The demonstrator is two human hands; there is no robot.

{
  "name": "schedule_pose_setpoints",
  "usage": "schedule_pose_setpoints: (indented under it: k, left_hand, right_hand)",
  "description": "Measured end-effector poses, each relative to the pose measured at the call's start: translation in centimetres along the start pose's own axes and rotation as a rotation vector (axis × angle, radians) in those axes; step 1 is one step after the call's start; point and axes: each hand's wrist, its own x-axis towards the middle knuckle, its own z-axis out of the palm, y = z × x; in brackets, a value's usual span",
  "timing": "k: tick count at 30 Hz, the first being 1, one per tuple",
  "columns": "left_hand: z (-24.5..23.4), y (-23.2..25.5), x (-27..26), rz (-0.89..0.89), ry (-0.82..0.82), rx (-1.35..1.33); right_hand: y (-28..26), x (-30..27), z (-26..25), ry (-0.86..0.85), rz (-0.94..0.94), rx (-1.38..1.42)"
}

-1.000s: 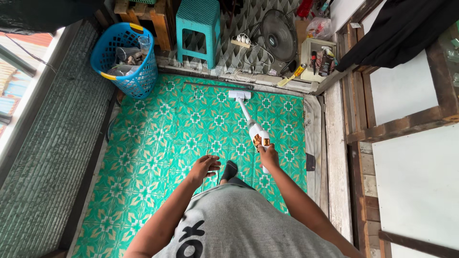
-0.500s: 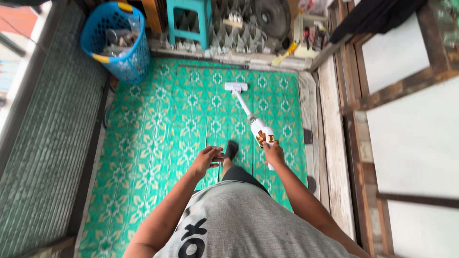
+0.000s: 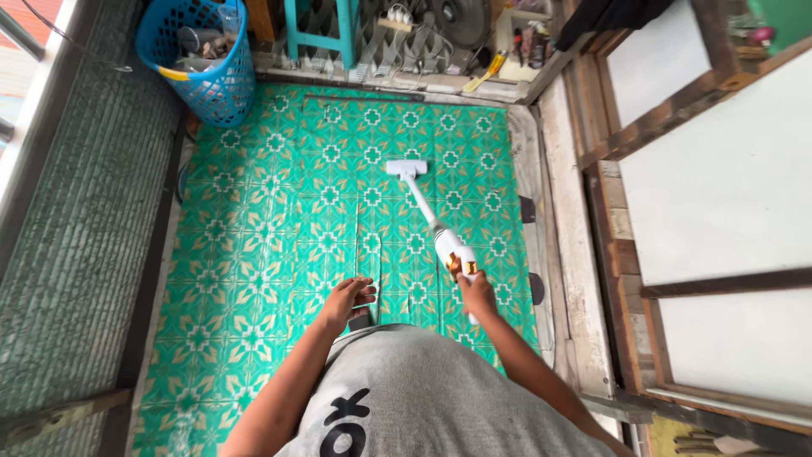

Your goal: The person vacuums a green patterned tiled floor using a white cordless stick vacuum. They move the vacuum back and forth across the floor in a narrow area, maneuvering around a blue laundry basket and a small stool.

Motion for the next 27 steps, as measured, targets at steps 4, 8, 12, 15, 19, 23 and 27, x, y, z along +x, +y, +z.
schedule_pose_setpoints:
  k: [4,8,12,15,19,23,27]
  left_hand:
    - [1.3,-2.6,-2.4,0.026,-0.041,-0.009]
    - [3.0,-7.0,-6.4,-0.035,-0.063,0.083]
    - [4.1,-12.7,-11.3,-0.115,-0.148,0.147]
    - [4.8,-15.8,-15.3,-0.104,-0.185,0.145]
    - [5.5,-18.4,-19.0,-0.149,-0.187,0.137]
    - [5.5,-18.9,-20.4,-0.16,-0.194,0.165]
    - [5.9,-18.7,-21.0,-0.15,-0.205,0.225]
  right_hand:
    - [3.6,-5.5,0.0,0.004,-0.005,0.005]
    - [7.3,-13.0,-0.4,-0.025,0.062,0.024]
    - [13.5,-20.7,1.0,0.0,0.014,0.021]
    - [17.6,-25.6,2.4,0.08,-0.078,-0.048]
    - [20.4,-30.8,2.5,0.072,-0.049,-0.074]
    - [21.2,-33.3,2.0,0.069,-0.092,-0.068]
    - [19.2,-34.3,0.9,-0.053,0.067,0.024]
